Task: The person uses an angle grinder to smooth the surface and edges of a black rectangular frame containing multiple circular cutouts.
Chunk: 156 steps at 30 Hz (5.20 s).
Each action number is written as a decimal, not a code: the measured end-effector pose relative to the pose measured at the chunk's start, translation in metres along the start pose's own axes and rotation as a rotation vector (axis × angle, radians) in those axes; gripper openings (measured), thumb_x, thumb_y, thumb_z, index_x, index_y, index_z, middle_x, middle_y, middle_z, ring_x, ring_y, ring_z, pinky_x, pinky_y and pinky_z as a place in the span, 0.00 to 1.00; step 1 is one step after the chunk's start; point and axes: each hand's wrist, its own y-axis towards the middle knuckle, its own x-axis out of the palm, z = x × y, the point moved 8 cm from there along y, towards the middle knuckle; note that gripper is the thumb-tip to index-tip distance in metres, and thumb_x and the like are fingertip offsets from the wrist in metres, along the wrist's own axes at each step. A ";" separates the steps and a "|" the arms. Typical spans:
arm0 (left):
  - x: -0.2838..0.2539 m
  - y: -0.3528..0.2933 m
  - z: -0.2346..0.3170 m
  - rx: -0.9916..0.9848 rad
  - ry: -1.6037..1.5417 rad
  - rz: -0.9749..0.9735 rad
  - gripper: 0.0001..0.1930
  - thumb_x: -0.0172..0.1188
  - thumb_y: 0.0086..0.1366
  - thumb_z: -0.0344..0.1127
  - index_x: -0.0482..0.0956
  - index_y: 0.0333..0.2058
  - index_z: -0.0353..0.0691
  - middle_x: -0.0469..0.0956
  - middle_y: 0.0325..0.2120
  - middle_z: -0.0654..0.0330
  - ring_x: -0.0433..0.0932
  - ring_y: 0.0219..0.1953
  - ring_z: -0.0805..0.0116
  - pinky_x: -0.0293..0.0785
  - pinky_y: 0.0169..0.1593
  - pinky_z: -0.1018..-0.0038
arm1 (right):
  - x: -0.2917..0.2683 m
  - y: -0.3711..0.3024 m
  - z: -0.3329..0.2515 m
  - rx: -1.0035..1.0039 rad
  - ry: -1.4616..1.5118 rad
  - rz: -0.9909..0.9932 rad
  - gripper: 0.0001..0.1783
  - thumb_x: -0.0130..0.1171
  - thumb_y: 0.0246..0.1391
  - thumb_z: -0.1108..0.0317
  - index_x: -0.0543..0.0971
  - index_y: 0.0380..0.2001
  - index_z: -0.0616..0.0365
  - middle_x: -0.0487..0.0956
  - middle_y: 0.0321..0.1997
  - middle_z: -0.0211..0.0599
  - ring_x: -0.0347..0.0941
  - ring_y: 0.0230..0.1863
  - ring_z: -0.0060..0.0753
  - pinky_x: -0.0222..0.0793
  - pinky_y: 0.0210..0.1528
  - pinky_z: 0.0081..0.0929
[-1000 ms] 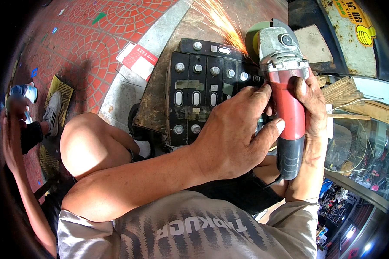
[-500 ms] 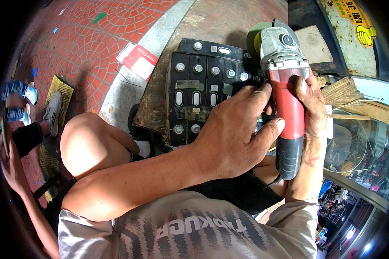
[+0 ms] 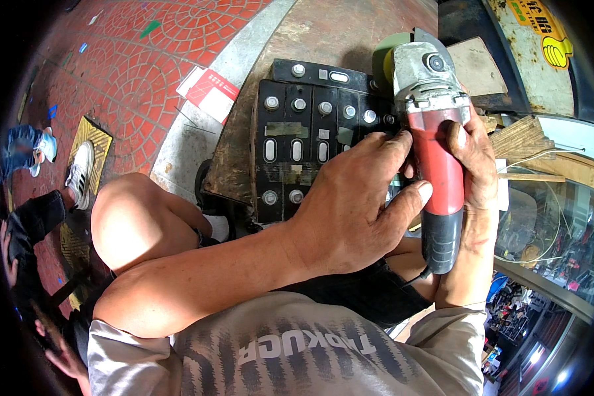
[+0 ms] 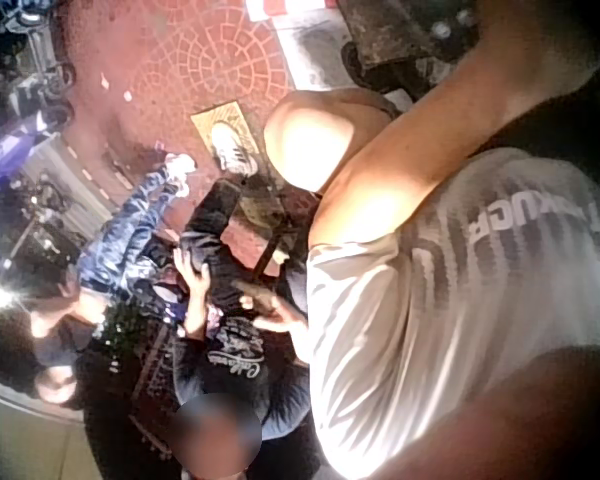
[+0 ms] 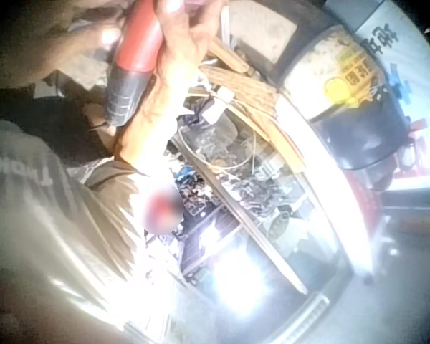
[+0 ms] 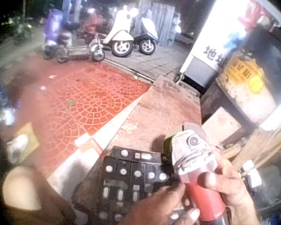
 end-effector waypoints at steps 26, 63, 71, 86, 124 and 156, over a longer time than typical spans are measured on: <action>-0.002 0.000 0.000 -0.010 -0.022 -0.001 0.27 0.69 0.77 0.37 0.77 0.65 0.24 0.82 0.44 0.46 0.84 0.44 0.57 0.80 0.51 0.64 | -0.005 0.002 0.002 -0.034 -0.027 0.003 0.56 0.79 0.61 0.52 0.63 0.83 0.64 0.79 0.74 0.52 0.78 0.73 0.43 0.71 0.78 0.39; 0.002 0.000 -0.004 -0.055 -0.068 -0.057 0.30 0.67 0.78 0.36 0.73 0.70 0.23 0.82 0.50 0.44 0.86 0.51 0.57 0.87 0.55 0.64 | -0.006 0.001 0.005 -0.021 -0.026 0.017 0.57 0.80 0.60 0.50 0.64 0.83 0.65 0.80 0.73 0.51 0.78 0.72 0.43 0.70 0.78 0.39; 0.002 -0.001 -0.002 -0.040 -0.022 -0.024 0.31 0.68 0.77 0.35 0.72 0.71 0.24 0.82 0.50 0.46 0.86 0.51 0.58 0.86 0.53 0.66 | -0.007 -0.004 0.005 0.032 0.043 0.002 0.54 0.78 0.62 0.52 0.64 0.82 0.64 0.83 0.67 0.51 0.85 0.61 0.40 0.85 0.63 0.35; 0.002 -0.001 -0.005 -0.075 -0.127 -0.018 0.31 0.66 0.77 0.34 0.71 0.72 0.23 0.81 0.50 0.45 0.84 0.52 0.55 0.84 0.56 0.62 | -0.004 0.002 0.005 -0.013 0.002 0.043 0.57 0.79 0.61 0.49 0.64 0.83 0.65 0.81 0.71 0.51 0.80 0.69 0.41 0.75 0.74 0.36; -0.004 -0.004 -0.005 -0.065 -0.162 -0.005 0.28 0.66 0.78 0.33 0.73 0.69 0.23 0.81 0.47 0.47 0.83 0.49 0.60 0.83 0.52 0.67 | 0.001 0.000 0.007 0.011 0.032 0.011 0.55 0.78 0.62 0.51 0.63 0.83 0.64 0.82 0.68 0.51 0.84 0.62 0.41 0.83 0.65 0.34; 0.002 0.001 -0.016 -0.097 -0.409 0.110 0.14 0.66 0.78 0.36 0.81 0.48 0.28 0.81 0.36 0.45 0.85 0.37 0.58 0.84 0.44 0.63 | 0.003 -0.014 0.016 0.022 0.218 0.161 0.45 0.75 0.66 0.56 0.69 0.79 0.64 0.84 0.66 0.50 0.83 0.66 0.42 0.77 0.73 0.37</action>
